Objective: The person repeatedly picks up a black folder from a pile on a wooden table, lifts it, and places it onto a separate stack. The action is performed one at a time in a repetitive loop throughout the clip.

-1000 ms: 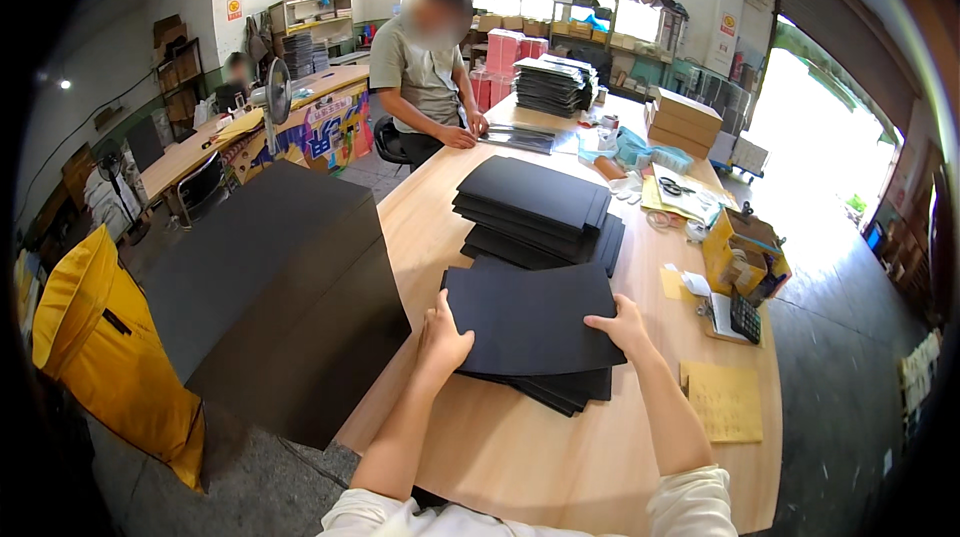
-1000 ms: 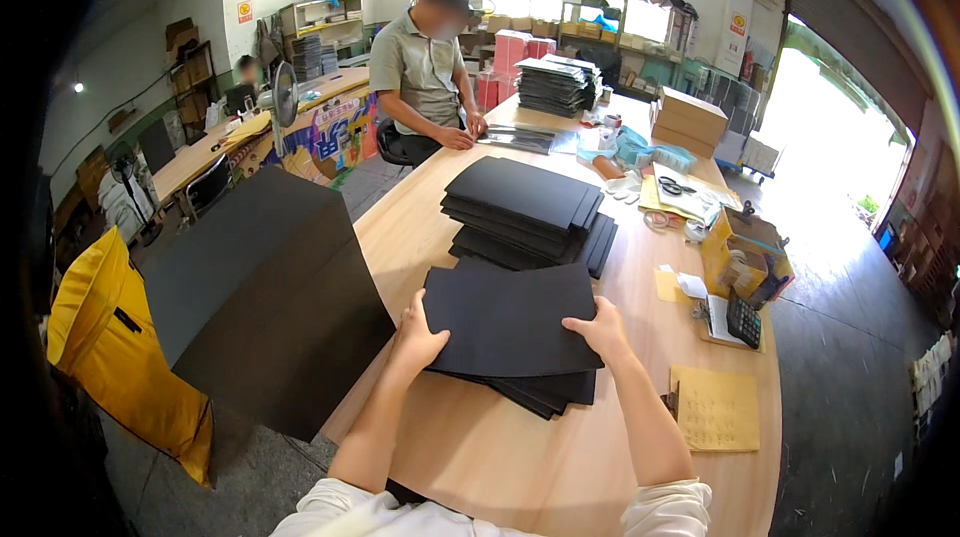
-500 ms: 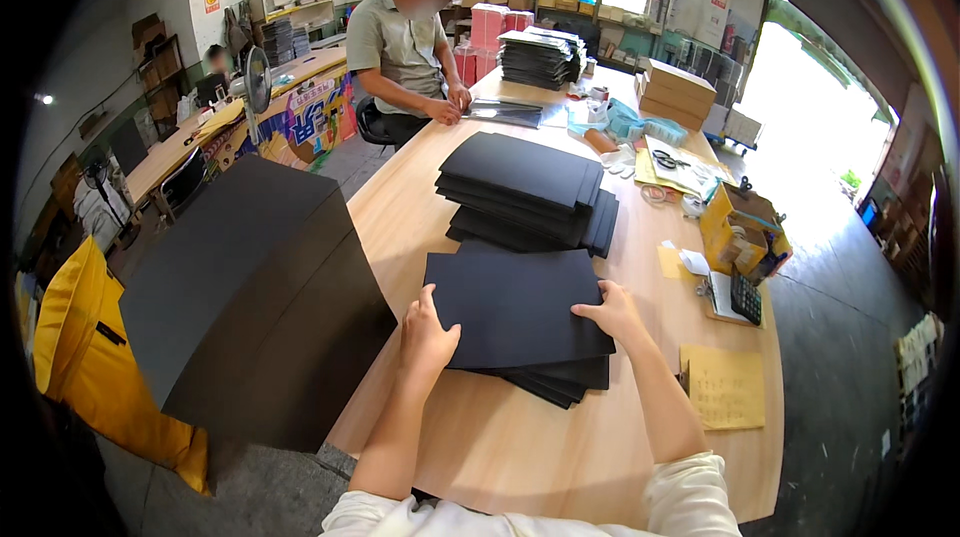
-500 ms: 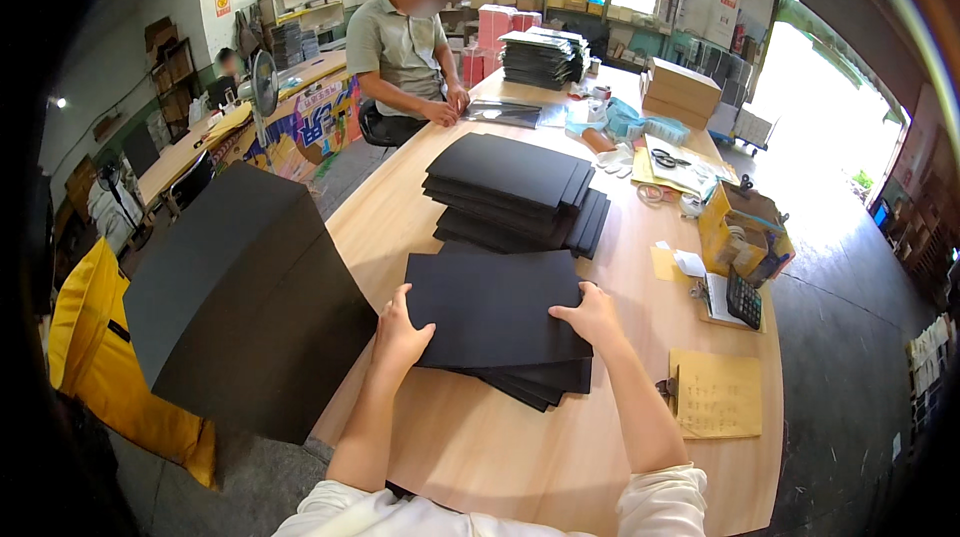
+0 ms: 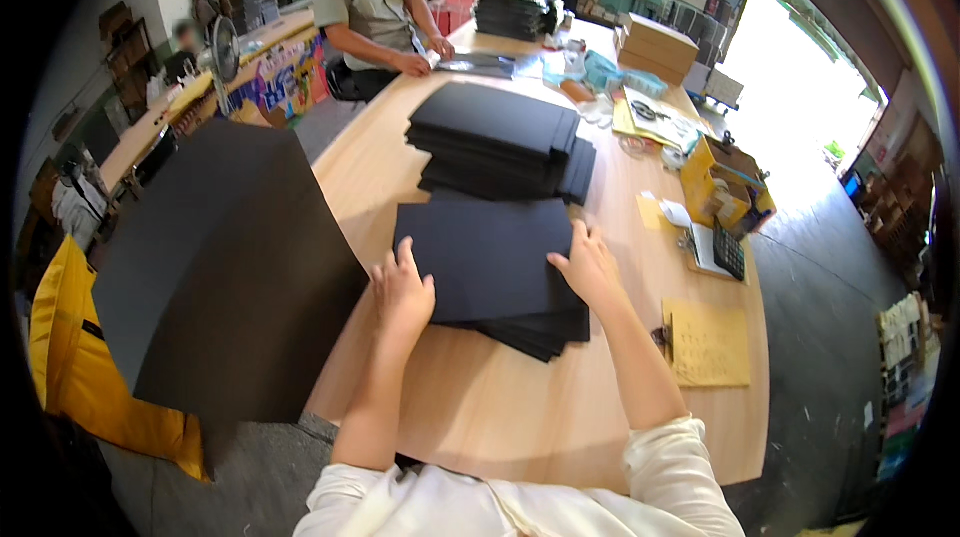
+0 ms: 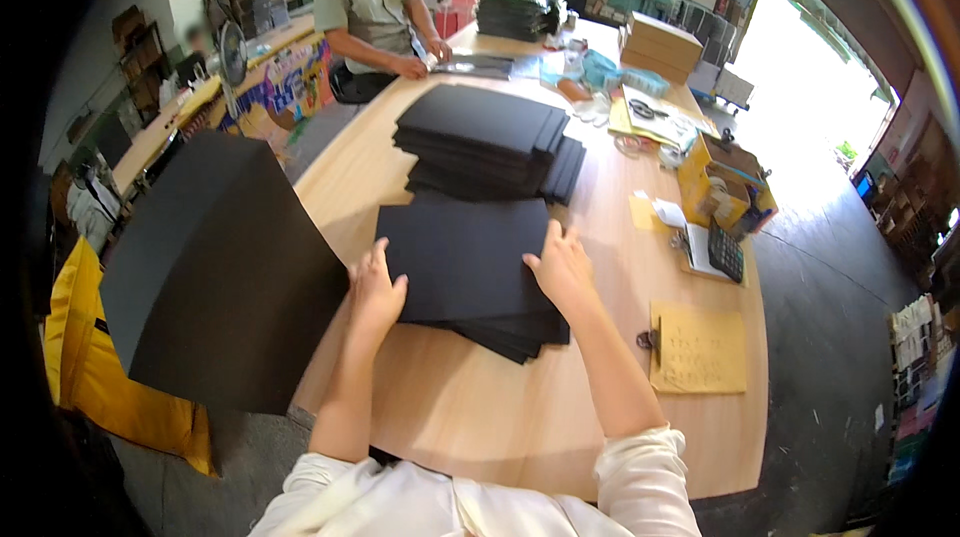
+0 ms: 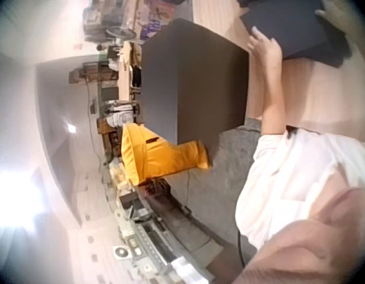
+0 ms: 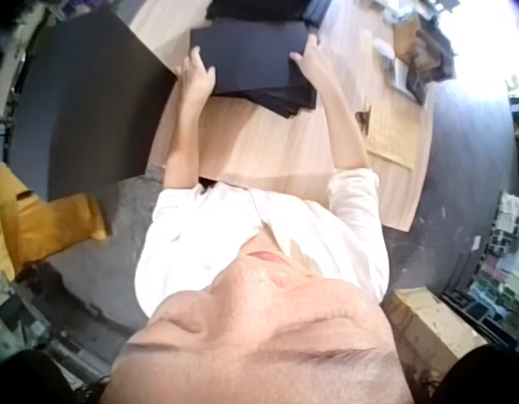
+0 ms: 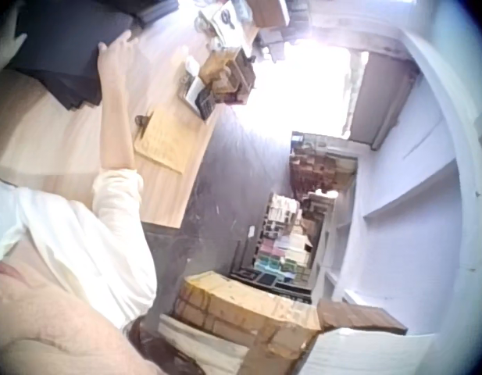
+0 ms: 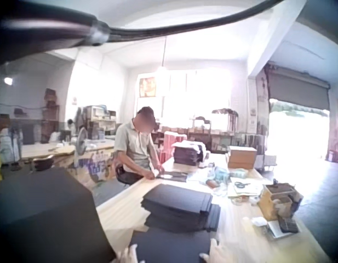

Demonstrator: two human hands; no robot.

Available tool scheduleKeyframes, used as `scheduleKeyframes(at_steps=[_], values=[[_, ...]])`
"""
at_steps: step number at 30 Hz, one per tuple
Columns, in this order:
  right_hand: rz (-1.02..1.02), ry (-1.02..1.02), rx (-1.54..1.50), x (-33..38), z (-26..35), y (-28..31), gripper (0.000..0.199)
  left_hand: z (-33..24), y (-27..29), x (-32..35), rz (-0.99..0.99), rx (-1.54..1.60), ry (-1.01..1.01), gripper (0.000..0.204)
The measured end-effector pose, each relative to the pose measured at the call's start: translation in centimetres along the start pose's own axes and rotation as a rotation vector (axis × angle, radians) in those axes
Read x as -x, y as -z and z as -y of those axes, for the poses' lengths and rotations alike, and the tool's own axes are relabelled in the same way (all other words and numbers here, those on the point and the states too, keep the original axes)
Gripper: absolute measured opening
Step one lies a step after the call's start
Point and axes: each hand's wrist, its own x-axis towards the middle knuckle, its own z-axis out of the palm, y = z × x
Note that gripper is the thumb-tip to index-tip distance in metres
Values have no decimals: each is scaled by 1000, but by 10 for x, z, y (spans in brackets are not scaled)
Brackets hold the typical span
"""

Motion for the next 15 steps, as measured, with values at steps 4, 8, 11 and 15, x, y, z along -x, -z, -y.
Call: scheduleKeyframes(at_steps=[4,8,11,15], values=[[-409,390,247,8,2,-10,71,-20,20,3,-390,-20,-303,62],[-325,695,167,3,3,-25,67,-46,23,3,-280,60,-541,57],[60,612,262,0,0,-50,65,-9,-26,-4,101,-181,-488,56],[109,570,267,1,0,-46,66,-11,-29,-2,112,-235,-465,59]])
